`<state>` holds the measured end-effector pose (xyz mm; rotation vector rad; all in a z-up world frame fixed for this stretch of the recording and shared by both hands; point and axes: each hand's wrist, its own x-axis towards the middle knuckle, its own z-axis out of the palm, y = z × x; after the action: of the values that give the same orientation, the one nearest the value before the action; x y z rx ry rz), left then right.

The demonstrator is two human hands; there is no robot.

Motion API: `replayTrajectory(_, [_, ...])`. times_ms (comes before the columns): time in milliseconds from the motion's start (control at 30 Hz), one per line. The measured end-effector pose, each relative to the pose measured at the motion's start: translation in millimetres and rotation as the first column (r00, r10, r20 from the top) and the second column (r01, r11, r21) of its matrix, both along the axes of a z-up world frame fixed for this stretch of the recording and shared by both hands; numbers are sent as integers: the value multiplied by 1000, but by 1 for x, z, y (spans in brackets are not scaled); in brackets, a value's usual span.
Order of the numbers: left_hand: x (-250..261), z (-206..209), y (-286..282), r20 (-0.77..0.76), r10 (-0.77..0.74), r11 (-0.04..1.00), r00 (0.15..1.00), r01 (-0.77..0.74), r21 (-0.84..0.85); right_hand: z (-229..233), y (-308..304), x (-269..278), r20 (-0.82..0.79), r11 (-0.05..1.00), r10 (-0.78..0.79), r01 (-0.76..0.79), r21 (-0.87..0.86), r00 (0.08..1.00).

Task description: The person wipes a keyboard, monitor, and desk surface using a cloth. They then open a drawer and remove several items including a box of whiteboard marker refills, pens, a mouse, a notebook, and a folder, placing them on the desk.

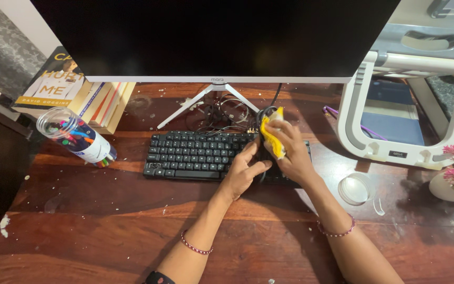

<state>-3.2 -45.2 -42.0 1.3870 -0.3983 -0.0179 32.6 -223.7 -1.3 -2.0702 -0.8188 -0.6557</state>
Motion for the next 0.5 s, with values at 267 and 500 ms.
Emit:
replayTrajectory(267, [-2,4,-4,-194,-89,976,977,46,-213,6,-31,7,-448,987,147,-99,129,882])
replayTrajectory(500, [0,-1,-2,-207,-82,964,975,25,-265,11,-14,-2,-385,986,90,-27,165,918])
